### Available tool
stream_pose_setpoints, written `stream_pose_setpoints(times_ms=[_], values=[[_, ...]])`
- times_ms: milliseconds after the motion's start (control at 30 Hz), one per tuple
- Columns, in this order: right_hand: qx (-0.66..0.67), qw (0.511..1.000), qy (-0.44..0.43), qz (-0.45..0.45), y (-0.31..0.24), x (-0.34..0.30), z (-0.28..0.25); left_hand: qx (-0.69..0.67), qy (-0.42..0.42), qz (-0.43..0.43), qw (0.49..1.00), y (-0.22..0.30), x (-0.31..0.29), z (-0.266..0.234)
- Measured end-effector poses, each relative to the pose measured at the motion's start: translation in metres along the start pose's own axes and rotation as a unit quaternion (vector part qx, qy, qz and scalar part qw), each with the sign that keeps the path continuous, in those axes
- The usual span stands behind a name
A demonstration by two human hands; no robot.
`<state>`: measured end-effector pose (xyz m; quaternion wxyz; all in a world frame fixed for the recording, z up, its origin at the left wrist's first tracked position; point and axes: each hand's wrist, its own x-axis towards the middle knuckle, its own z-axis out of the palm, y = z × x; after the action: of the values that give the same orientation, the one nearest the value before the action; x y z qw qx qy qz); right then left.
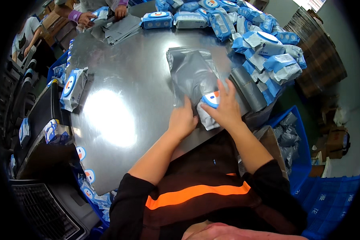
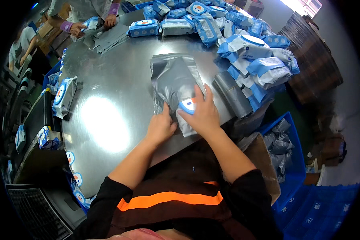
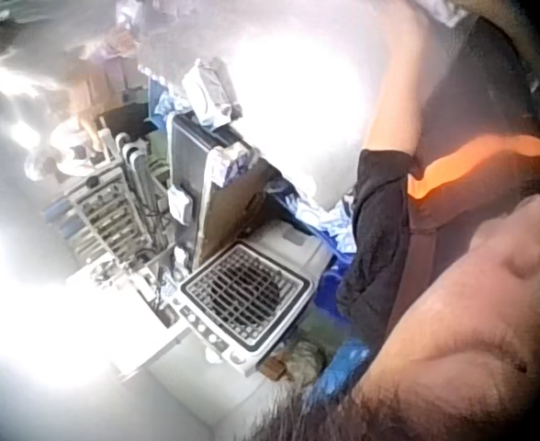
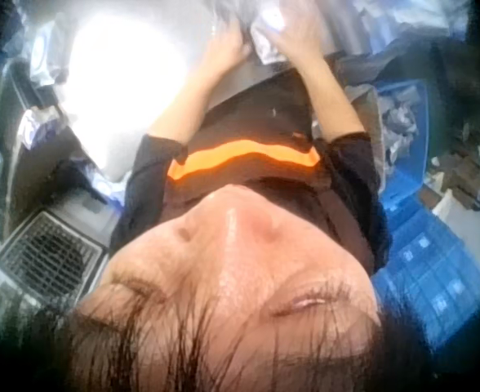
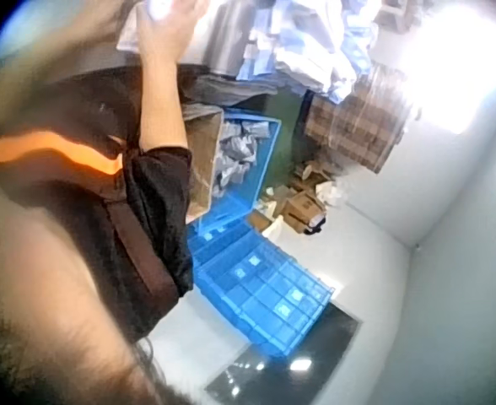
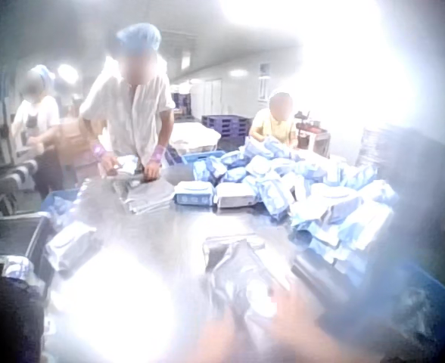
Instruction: The person picks up individual packs of wet wipes from a table and inserts them into grey plastic shipping bags by hand.
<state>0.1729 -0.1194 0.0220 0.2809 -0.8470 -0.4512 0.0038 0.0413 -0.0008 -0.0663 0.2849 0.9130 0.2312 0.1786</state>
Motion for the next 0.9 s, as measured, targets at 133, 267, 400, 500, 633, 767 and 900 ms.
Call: stream_pose_setpoints(times_ms=[133, 267, 400, 500, 633, 767, 900], values=[[0.057, 0.961, -0.215, -0.164, 0.031, 0.014, -0.020, -0.017, -0.045, -0.043, 0.998, 0.002, -0.001, -0.014], [-0.034, 0.974, -0.185, -0.130, 0.019, 0.042, -0.024, -0.031, -0.070, -0.061, 0.995, 0.004, -0.001, -0.018], [-0.119, 0.991, -0.066, 0.009, 0.019, 0.082, 0.043, -0.081, -0.034, -0.071, 0.994, -0.012, -0.006, -0.012], [-0.095, 0.991, -0.083, 0.043, 0.014, 0.069, 0.051, -0.185, -0.023, -0.145, 0.972, -0.025, -0.007, -0.022], [-0.041, 0.986, -0.145, 0.068, 0.041, 0.027, 0.022, -0.123, -0.002, -0.211, 0.970, -0.029, 0.000, -0.045], [0.115, 0.972, -0.135, 0.157, 0.063, -0.010, 0.003, -0.169, -0.020, -0.198, 0.965, -0.045, -0.007, -0.050], [0.078, 0.994, 0.072, -0.010, 0.017, -0.020, -0.007, -0.339, -0.036, -0.219, 0.914, -0.052, -0.021, -0.056]])
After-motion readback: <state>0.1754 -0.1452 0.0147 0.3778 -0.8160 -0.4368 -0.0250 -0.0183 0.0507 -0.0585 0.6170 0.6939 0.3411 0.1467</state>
